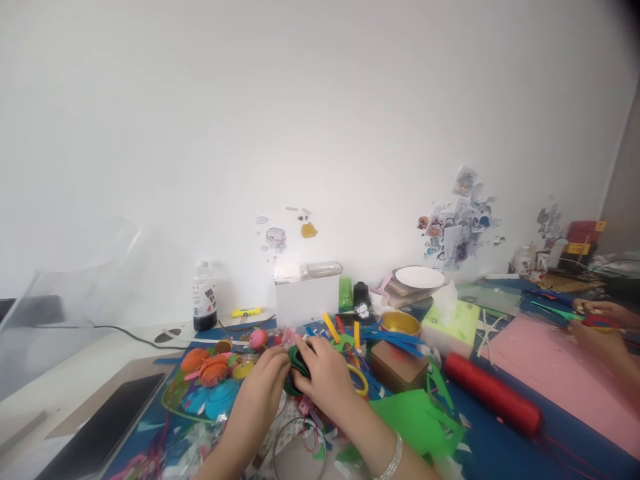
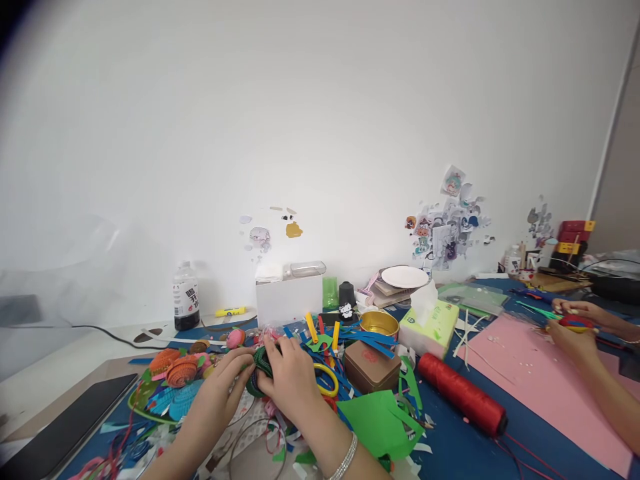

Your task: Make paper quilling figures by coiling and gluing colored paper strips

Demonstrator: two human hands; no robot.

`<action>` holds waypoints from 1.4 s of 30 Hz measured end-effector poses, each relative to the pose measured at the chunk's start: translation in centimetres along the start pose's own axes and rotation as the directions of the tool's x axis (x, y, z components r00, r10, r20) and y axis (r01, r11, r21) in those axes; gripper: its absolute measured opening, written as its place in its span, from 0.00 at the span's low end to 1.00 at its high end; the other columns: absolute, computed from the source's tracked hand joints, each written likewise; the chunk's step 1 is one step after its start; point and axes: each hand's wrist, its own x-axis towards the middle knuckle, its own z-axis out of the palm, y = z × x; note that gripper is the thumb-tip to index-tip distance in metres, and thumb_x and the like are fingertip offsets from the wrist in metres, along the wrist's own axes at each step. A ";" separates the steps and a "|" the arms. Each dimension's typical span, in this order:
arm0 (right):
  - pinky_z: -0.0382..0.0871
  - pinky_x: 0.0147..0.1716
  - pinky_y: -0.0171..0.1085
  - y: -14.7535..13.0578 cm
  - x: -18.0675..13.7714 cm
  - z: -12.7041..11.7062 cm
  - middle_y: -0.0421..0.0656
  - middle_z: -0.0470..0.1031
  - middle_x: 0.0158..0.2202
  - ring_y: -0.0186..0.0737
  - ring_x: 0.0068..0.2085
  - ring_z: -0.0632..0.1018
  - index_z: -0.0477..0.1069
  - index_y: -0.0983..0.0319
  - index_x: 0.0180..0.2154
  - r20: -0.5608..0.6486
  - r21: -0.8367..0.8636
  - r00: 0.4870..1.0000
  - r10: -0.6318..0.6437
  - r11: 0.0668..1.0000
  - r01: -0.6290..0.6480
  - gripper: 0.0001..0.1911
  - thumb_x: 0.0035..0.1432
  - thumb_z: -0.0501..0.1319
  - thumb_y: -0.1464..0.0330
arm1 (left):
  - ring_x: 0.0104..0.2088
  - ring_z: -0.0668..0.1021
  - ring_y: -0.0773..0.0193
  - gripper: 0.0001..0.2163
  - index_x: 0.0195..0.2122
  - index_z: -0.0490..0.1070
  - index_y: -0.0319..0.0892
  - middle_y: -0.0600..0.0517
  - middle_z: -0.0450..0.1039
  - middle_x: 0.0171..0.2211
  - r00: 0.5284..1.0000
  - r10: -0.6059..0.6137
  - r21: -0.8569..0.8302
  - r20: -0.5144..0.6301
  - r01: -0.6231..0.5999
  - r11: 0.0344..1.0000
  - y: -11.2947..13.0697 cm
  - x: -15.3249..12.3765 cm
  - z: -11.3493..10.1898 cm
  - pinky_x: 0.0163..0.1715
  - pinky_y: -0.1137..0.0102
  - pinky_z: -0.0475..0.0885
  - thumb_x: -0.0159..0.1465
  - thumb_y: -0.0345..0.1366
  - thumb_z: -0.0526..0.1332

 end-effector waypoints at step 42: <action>0.67 0.41 0.43 -0.1 0.0 0.0 0.49 0.67 0.42 0.47 0.44 0.68 0.59 0.62 0.54 0.066 0.083 0.998 0.018 0.996 -0.023 0.25 0.54 0.56 0.67 | 0.38 0.73 0.61 0.07 0.34 0.63 0.44 0.48 0.68 0.37 0.992 -0.105 -0.096 0.065 0.111 0.989 -0.2 -0.7 0.9 0.38 0.67 0.69 0.63 0.33 0.46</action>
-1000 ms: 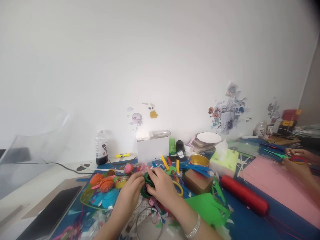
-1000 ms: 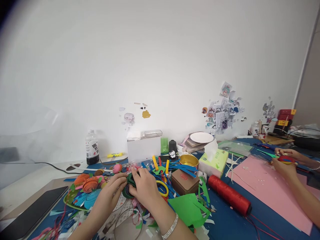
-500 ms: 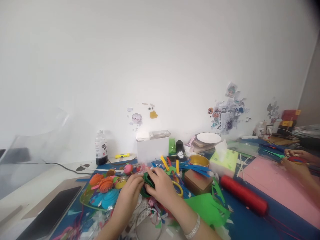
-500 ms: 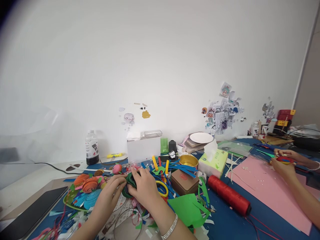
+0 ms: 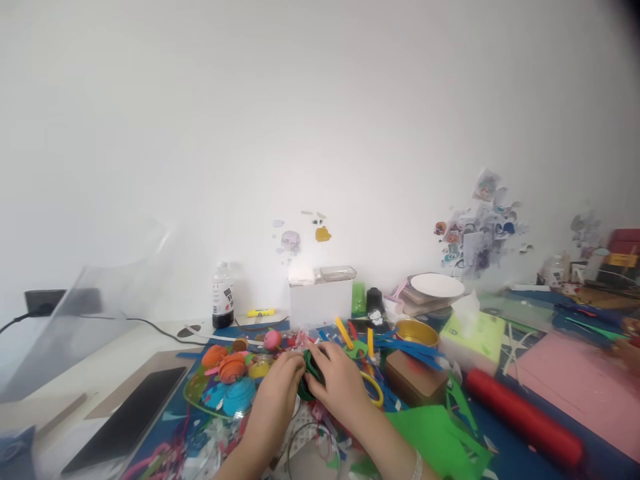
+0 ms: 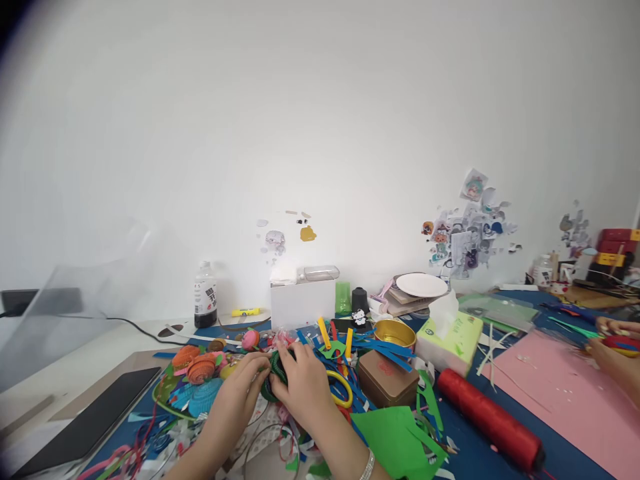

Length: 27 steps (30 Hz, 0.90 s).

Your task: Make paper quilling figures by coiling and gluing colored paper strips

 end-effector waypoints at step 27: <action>0.68 0.38 0.42 -0.3 -0.2 0.5 0.49 0.68 0.42 0.47 0.43 0.69 0.64 0.62 0.51 -0.040 -0.008 0.999 -0.005 1.000 0.004 0.21 0.53 0.55 0.69 | 0.33 0.68 0.61 0.04 0.31 0.59 0.44 0.52 0.62 0.31 0.980 -0.184 -0.080 -0.070 0.179 0.981 0.8 0.0 0.5 0.34 0.66 0.67 0.57 0.29 0.50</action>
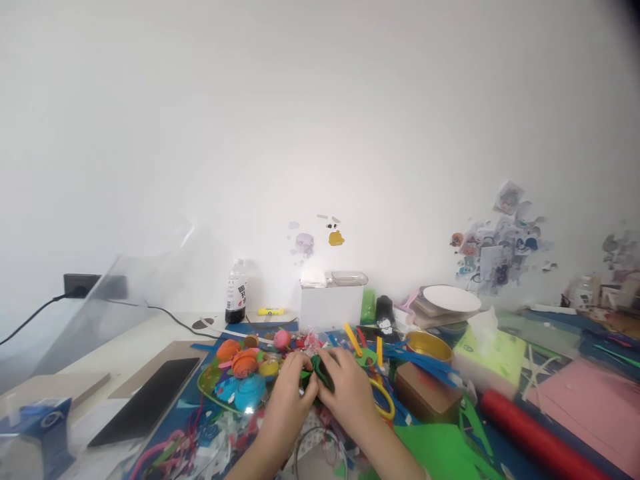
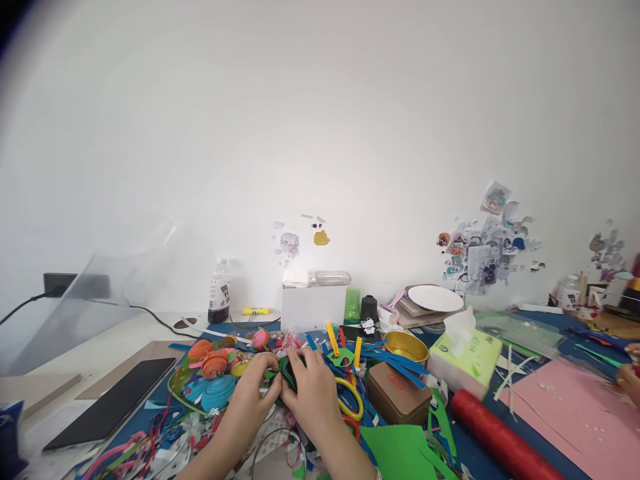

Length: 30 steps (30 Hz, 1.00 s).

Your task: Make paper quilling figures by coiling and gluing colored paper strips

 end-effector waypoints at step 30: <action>0.59 0.53 0.42 0.9 -0.4 -1.1 0.47 0.61 0.56 0.42 0.56 0.63 0.49 0.61 0.59 -0.090 0.314 0.995 -0.043 0.947 0.070 0.26 0.61 0.48 0.62 | 0.49 0.72 0.54 0.16 0.43 0.70 0.44 0.47 0.72 0.47 0.924 -0.382 -0.703 0.029 0.290 0.649 0.2 0.9 -0.7 0.44 0.62 0.69 0.56 0.44 0.57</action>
